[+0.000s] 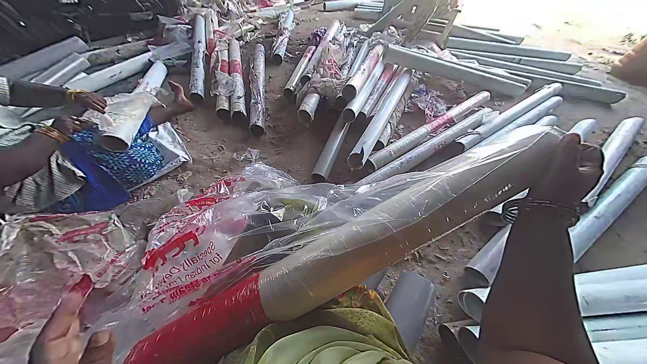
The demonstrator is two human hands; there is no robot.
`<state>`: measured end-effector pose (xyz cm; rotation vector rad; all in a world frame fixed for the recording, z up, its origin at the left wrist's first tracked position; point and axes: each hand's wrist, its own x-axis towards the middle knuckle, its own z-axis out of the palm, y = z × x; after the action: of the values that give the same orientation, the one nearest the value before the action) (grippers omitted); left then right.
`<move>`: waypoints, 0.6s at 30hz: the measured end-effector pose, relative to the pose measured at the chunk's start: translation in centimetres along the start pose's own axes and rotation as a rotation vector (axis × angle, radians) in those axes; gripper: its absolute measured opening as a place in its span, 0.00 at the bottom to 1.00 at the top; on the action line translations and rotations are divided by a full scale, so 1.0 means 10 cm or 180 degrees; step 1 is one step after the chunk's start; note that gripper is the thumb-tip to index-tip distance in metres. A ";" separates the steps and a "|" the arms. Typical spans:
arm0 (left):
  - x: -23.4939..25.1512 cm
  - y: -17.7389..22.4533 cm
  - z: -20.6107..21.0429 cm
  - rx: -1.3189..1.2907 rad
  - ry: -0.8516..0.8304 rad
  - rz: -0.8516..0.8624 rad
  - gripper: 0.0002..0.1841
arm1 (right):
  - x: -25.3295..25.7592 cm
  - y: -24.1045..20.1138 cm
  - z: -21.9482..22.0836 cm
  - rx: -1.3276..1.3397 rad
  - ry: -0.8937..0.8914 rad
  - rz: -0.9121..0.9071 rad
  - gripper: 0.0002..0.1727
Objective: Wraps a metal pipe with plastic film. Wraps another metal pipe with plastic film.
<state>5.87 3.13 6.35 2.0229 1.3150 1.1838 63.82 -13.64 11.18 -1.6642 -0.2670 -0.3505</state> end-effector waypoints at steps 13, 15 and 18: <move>0.64 1.87 2.03 0.0529 -0.2445 0.2266 0.42 | 0.07 -0.50 -0.04 -0.1921 -0.0599 -0.0003 0.29; 0.67 1.90 2.19 0.0550 -0.2567 0.2384 0.37 | 0.10 -0.38 -0.02 -0.1728 -0.0469 -0.0040 0.32; 0.67 1.83 2.34 0.0186 -0.2035 0.3053 0.27 | 0.15 -0.21 -0.03 -0.1373 -0.0441 -0.0110 0.30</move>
<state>36.09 2.85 10.29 2.8283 0.0319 0.6640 64.36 -13.71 13.73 -2.1151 -0.3406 -0.3347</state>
